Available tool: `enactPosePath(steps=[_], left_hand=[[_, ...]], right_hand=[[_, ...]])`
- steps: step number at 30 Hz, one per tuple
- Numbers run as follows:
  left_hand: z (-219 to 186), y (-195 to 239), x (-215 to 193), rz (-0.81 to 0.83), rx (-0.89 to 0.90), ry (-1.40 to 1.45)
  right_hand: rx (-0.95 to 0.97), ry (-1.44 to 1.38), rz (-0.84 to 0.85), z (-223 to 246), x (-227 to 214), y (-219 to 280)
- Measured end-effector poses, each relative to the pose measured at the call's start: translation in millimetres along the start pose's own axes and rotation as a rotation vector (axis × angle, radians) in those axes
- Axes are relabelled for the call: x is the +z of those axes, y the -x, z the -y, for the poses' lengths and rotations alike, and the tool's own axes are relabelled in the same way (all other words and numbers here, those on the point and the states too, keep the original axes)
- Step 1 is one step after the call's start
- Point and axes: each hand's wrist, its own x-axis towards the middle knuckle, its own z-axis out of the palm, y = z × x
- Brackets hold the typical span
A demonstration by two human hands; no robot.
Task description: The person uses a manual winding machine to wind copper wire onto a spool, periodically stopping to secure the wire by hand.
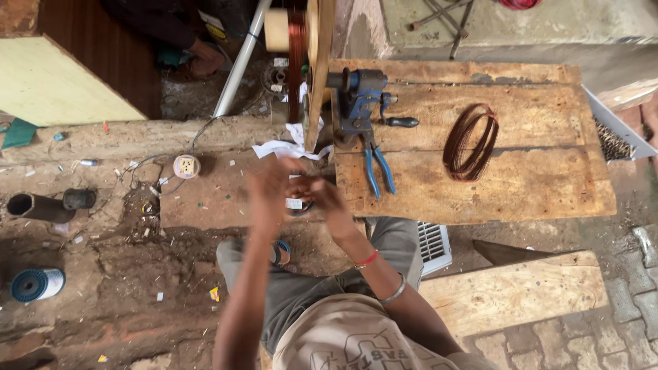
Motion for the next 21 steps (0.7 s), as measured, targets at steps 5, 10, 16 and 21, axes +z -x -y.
enactPosePath(steps=[5, 10, 16, 21], left_hand=[[59.9, 85.8, -10.0, 0.372, 0.605, -1.103], [68.8, 96.7, -30.8, 0.303, 0.286, -1.289], [31.1, 55.3, -9.1, 0.219, 0.629, -1.069], [-8.2, -10.0, 69.3, 0.154, 1.19, -1.579]], right_hand=[[0.128, -0.557, -0.022, 73.1, -19.2, 19.2], [0.133, -0.381, -0.162, 59.7, -22.6, 32.8], [-0.01, -0.209, -0.228, 44.4, -45.2, 19.5], [-0.129, 0.242, -0.252, 17.2, -51.6, 21.9]])
